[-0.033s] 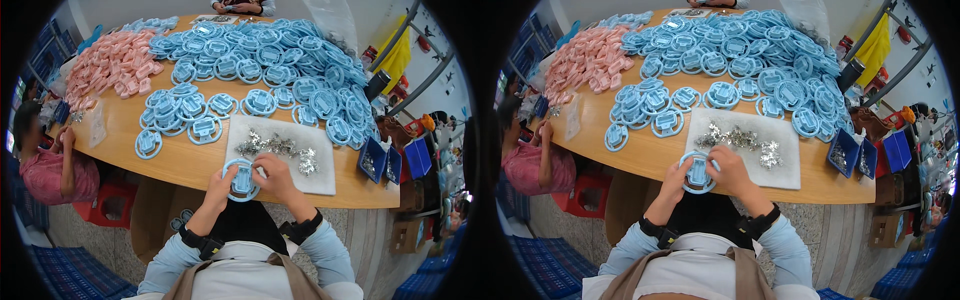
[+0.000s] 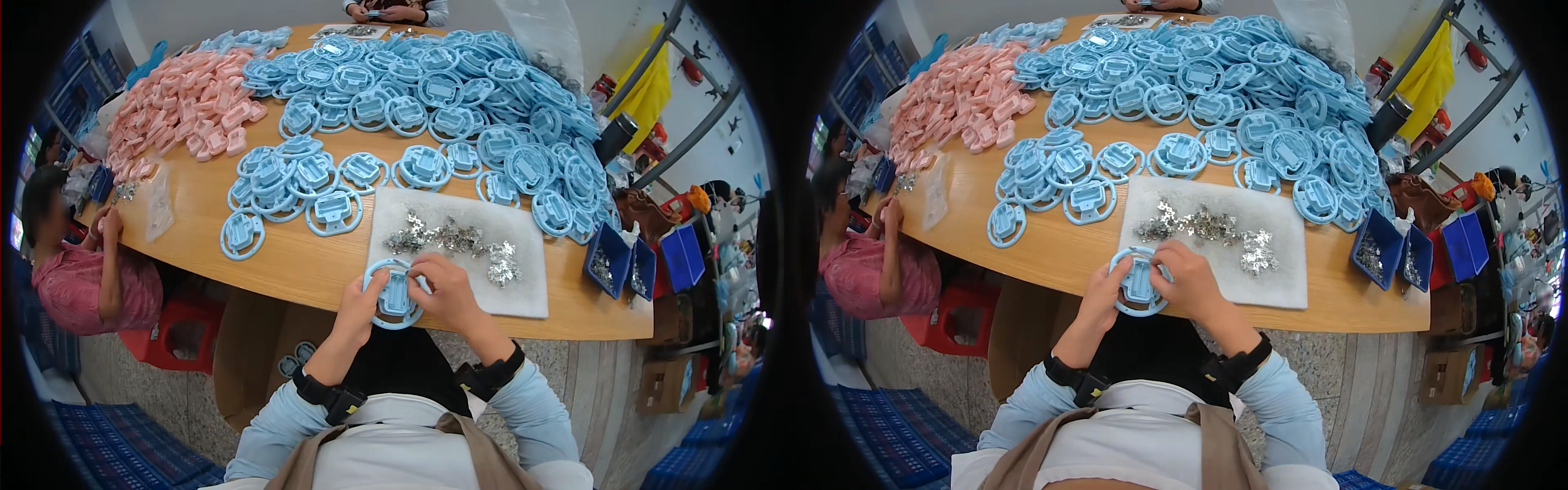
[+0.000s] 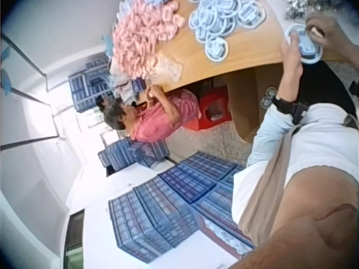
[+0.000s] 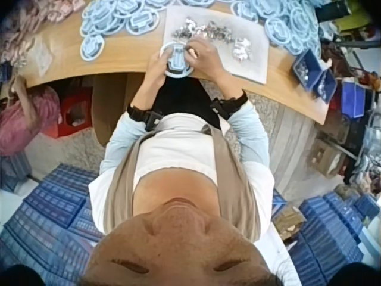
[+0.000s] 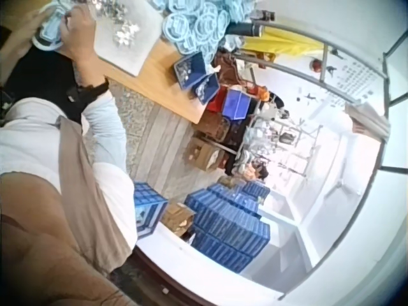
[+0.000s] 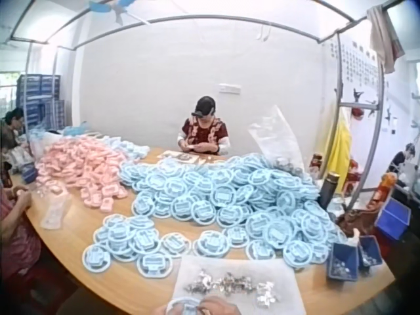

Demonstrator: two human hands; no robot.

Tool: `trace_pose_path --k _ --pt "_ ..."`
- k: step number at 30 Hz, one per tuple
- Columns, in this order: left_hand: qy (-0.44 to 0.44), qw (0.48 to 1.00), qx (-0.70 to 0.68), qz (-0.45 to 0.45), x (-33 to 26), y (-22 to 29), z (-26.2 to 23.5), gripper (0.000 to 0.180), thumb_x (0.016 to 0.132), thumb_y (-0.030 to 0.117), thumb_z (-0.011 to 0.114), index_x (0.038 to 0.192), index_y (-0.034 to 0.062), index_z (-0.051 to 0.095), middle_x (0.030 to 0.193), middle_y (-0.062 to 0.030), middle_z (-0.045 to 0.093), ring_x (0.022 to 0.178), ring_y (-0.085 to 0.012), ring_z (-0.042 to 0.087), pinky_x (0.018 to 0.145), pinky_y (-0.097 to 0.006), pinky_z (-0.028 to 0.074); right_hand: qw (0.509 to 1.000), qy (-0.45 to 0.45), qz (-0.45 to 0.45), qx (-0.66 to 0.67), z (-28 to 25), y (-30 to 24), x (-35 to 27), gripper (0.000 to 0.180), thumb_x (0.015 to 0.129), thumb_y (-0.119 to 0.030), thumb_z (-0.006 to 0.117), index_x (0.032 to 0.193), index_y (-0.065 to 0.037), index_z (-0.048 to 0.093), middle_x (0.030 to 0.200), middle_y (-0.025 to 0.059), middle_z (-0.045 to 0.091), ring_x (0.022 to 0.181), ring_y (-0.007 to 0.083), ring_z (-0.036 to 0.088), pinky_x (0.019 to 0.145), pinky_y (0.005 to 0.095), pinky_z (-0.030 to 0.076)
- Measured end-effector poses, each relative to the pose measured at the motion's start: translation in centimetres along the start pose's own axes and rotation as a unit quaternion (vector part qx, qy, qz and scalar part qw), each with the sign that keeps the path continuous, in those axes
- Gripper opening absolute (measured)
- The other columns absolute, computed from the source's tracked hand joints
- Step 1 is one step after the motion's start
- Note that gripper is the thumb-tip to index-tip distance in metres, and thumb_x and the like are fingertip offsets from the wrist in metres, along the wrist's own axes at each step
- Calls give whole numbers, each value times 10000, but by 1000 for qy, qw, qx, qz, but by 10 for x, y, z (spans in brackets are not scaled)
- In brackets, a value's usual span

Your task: Assembling small metal components onto blue plastic ring structures at a workbench.

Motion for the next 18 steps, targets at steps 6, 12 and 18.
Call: trace_pose_path --k 6,12,18 --pt "-5 1000 6 9 -3 2 3 223 896 231 555 984 28 578 832 -9 598 688 -57 568 582 -209 468 1000 -24 -5 -4 11 -3 -7 119 680 -4 654 776 -11 585 850 91 600 608 195 590 538 276 478" --pt "0 1000 18 7 -8 0 0 186 894 200 556 968 32 582 822 2 593 690 -42 553 590 -195 451 999 -17 17 -20 12 -11 -16 134 677 21 652 793 -2 590 854 107 597 646 224 613 564 292 492" --pt "-9 1000 17 21 -10 1 2 165 887 172 563 976 34 580 833 10 581 716 -30 538 609 -184 441 995 31 97 5 8 -6 -25 133 695 -1 645 814 -3 586 895 116 567 615 262 599 540 317 483"
Point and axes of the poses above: each hand's wrist, its own x-axis towards the middle knuckle, its own z-axis out of the palm, y = z × x, the point moved 10 cm from there along x, towards the middle knuckle
